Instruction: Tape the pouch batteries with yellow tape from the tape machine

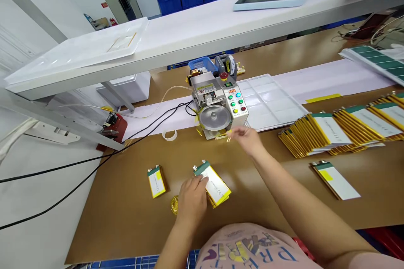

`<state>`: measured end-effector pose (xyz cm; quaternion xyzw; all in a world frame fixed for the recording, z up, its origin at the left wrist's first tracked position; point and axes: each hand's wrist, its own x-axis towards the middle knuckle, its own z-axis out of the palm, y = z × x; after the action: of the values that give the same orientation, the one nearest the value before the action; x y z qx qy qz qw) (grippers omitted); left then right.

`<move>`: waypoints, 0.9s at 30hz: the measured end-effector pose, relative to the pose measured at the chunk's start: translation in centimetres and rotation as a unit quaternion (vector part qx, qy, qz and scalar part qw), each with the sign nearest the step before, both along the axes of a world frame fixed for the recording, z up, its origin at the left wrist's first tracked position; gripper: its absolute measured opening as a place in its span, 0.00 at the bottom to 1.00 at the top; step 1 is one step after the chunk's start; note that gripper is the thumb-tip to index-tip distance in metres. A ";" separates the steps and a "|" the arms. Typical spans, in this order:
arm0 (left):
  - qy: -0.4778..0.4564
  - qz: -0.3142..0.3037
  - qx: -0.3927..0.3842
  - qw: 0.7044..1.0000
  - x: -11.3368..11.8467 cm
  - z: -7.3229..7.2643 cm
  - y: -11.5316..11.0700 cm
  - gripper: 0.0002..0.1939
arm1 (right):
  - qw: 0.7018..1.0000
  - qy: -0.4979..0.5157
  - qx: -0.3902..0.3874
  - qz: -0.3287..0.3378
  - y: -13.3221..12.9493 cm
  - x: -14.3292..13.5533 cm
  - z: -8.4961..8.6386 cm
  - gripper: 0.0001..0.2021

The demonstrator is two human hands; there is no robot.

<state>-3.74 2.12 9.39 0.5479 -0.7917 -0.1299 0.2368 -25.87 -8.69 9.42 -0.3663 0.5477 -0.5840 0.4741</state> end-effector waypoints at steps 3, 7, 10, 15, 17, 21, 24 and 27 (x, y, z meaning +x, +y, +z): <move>0.073 0.178 0.035 0.981 -1.3 -1.1 0.6 0.11 | 0.976 -0.021 0.083 0.199 2.4 1.8 -0.9 0.13; 0.154 0.307 0.179 0.922 -2.2 -2.4 0.0 0.23 | 0.964 -0.028 0.107 0.243 3.6 2.6 -2.9 0.11; 0.182 0.316 0.209 0.907 -2.4 -3.2 -0.4 0.24 | 0.964 -0.031 0.107 0.240 3.6 2.6 -3.6 0.11; 0.227 0.322 0.198 0.898 -2.4 -3.8 -0.5 0.23 | 0.968 -0.024 0.099 0.229 3.9 3.0 -3.4 0.11; 0.243 0.328 0.196 0.892 -2.5 -4.1 -0.5 0.23 | 0.972 -0.020 0.099 0.214 4.0 3.3 -3.3 0.12; 0.297 0.331 0.197 0.873 -2.6 -4.7 -0.5 0.22 | 0.970 -0.079 0.127 0.191 4.4 3.9 -3.6 0.14; 0.368 0.332 0.206 0.844 -2.8 -4.7 -0.6 0.22 | 0.962 -0.137 0.172 0.160 5.0 4.8 -4.1 0.17; 0.423 0.333 0.209 0.817 -3.1 -4.2 -0.6 0.23 | 0.967 -0.155 0.168 0.116 5.7 5.9 -4.5 0.19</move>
<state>-6.85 1.49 5.17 0.7057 -0.3368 -0.4244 0.4565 -20.00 -3.03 4.96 -0.2477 0.5114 -0.4740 0.6726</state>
